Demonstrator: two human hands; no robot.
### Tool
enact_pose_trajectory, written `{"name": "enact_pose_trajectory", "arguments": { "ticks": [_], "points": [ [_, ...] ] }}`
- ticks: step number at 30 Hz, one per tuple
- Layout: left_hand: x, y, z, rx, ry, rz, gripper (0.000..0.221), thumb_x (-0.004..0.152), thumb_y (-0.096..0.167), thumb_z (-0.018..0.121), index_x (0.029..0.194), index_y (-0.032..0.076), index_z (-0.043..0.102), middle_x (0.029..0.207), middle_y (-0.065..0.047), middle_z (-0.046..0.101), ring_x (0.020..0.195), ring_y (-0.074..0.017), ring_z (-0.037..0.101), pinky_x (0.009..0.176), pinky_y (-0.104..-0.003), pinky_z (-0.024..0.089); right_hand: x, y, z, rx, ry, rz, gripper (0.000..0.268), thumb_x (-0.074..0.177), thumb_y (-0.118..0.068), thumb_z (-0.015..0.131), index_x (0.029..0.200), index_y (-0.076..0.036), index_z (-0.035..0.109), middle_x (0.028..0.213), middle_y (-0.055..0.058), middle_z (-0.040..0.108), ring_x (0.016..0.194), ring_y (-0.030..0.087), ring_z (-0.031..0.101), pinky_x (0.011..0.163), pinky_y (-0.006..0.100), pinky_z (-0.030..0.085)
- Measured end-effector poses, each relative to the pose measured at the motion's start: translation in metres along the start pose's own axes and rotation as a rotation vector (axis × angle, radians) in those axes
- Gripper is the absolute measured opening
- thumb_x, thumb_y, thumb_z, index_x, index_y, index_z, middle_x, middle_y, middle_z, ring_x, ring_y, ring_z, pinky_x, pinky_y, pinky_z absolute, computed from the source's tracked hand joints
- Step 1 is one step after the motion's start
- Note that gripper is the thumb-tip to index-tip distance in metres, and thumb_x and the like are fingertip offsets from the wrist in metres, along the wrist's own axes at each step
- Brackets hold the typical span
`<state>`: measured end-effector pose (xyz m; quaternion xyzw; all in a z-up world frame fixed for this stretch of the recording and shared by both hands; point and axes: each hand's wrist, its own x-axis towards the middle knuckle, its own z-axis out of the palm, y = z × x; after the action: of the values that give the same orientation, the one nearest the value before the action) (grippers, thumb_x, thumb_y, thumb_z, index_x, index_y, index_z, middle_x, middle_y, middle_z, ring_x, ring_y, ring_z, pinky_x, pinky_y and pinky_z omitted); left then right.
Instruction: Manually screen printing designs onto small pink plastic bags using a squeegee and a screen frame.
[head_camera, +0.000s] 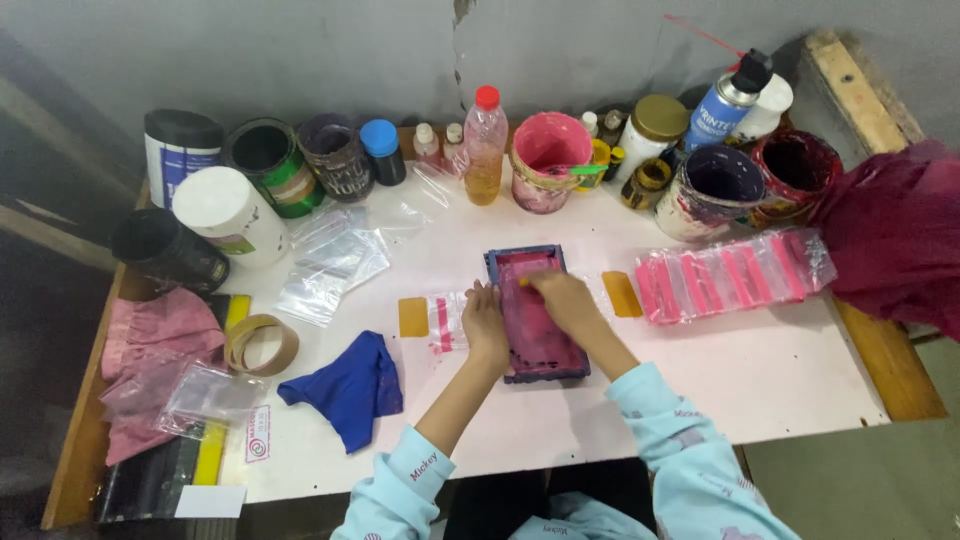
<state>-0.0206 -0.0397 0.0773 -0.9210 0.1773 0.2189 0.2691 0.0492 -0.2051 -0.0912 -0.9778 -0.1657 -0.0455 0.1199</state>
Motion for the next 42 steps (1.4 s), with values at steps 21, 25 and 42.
{"name": "enact_pose_trajectory", "arguments": {
  "ticks": [21,25,42],
  "points": [
    [0.027,0.002,0.031,-0.058,0.038,0.001,0.06,0.106,0.003,0.029,0.164,0.012,0.017,0.172,-0.007,0.017,0.154,-0.0337,0.019,0.107,-0.05,0.024,0.013,-0.004,0.024,-0.099,0.112,0.021,0.042,0.095,-0.004,0.053,0.125,-0.028,0.07,0.118,-0.003,0.072,0.114,0.022,0.068,0.098,0.037,0.054],
    [0.028,0.002,0.028,-0.036,0.02,0.006,0.058,0.107,0.006,0.028,0.163,0.011,0.016,0.172,-0.007,0.016,0.155,-0.0332,0.017,0.106,-0.05,0.025,-0.013,-0.006,0.049,-0.072,0.151,0.043,0.044,0.092,-0.003,0.051,0.126,-0.024,0.07,0.116,-0.001,0.071,0.114,0.024,0.066,0.098,0.036,0.053],
    [0.041,0.006,0.036,-0.036,0.004,0.023,0.059,0.106,0.005,0.028,0.163,0.007,0.014,0.171,-0.01,0.017,0.155,-0.0351,0.017,0.103,-0.049,0.027,-0.116,-0.053,0.022,-0.036,0.168,-0.007,0.039,0.097,-0.001,0.049,0.124,-0.019,0.071,0.112,0.003,0.072,0.106,0.021,0.068,0.102,0.036,0.05]
  ]
}}
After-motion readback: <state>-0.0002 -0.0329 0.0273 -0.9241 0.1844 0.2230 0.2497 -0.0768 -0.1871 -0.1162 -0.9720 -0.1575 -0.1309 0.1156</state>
